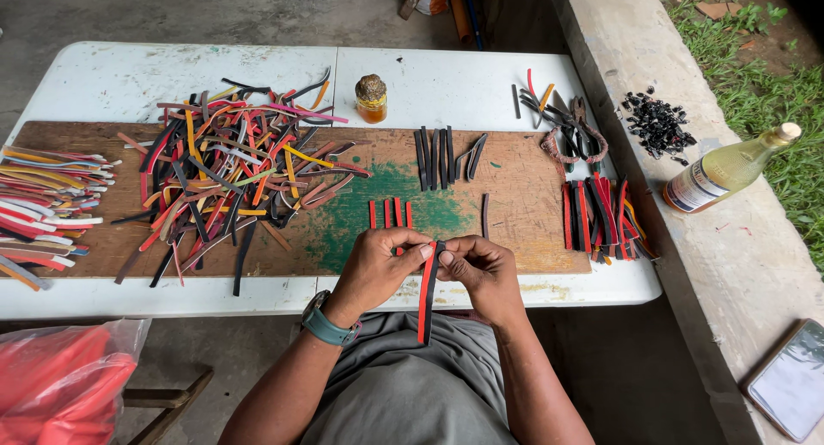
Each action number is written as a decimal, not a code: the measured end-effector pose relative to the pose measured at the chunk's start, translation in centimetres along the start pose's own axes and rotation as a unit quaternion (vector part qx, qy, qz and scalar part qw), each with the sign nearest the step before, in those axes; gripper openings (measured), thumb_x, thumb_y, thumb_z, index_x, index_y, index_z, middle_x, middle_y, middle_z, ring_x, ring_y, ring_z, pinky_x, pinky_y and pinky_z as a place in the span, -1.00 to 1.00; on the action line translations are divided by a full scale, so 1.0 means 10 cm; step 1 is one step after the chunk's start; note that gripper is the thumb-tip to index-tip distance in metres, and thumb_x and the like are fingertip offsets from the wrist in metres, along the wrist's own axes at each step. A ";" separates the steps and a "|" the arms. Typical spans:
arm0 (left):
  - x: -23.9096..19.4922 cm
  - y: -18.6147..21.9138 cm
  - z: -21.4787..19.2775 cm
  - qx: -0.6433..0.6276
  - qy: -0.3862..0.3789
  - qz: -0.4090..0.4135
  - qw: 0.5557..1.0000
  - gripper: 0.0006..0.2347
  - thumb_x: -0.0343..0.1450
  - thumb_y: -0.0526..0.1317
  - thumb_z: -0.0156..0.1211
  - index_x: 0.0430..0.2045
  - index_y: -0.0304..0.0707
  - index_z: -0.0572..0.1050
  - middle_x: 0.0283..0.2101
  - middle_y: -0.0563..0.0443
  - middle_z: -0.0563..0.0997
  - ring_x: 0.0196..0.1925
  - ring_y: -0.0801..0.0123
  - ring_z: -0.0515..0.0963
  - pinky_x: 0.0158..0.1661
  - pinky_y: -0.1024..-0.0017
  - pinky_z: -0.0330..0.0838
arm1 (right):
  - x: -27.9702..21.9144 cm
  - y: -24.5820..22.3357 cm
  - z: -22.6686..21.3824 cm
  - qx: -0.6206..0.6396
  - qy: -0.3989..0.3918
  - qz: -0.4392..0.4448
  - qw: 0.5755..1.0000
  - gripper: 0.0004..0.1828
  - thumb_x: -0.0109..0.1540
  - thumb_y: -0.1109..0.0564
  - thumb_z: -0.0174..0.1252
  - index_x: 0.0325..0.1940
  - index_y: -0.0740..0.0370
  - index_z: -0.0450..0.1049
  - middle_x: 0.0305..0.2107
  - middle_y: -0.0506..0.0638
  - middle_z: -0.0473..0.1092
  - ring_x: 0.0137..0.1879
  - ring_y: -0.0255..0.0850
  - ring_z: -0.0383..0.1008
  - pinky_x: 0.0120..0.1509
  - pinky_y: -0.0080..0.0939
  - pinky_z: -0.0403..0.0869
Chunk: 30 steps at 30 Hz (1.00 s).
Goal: The person repeatedly picks up red and black rubber strips from a wooden board, aligns them side by side, and places them into a growing stack on the right. The person handles the strips by hand without using tools.
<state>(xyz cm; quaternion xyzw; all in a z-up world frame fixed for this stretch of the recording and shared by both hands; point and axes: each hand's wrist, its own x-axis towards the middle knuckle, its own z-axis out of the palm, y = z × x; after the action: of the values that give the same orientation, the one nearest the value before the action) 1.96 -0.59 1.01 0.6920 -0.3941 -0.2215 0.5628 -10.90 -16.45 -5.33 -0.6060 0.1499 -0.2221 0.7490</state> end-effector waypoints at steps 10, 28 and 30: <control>-0.08 0.04 0.19 0.159 0.065 0.024 0.985 -0.87 0.43 -0.27 0.27 -0.31 -0.39 0.64 -0.39 -0.15 0.73 -0.38 0.42 0.71 -0.35 0.44 0.56 | -0.19 -0.13 0.35 -0.167 0.087 -0.109 0.976 -0.93 0.30 0.29 0.22 -0.22 0.37 0.47 -0.42 -0.07 0.50 -0.30 -0.38 0.46 -0.20 -0.37 0.50; -0.08 -0.58 -0.56 0.040 0.252 -0.029 0.967 -0.75 0.45 -0.17 0.30 -0.11 -0.37 0.65 -0.27 -0.07 0.74 -0.24 0.45 0.64 -0.21 0.47 0.51 | 0.93 -0.15 -2.51 -0.643 0.253 -0.154 0.707 -0.88 0.29 0.18 0.15 -0.18 0.23 0.57 -0.26 0.29 0.52 -0.16 0.29 0.53 -0.06 0.18 0.49; -0.10 -0.67 -0.59 0.063 0.251 -0.033 0.965 -0.77 0.45 -0.18 0.30 -0.12 -0.36 0.65 -0.29 -0.09 0.74 -0.25 0.43 0.66 -0.21 0.46 0.52 | 1.02 -0.04 -2.68 -0.683 0.230 -0.115 0.684 -0.85 0.29 0.15 0.13 -0.17 0.17 0.60 -0.25 0.30 0.52 -0.14 0.32 0.52 -0.04 0.22 0.48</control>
<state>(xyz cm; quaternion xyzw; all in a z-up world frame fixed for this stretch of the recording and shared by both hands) 7.78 4.13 -3.97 0.7718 -0.2303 -0.0337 0.5918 -15.51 -44.30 -10.36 -0.8920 0.3567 -0.2752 0.0381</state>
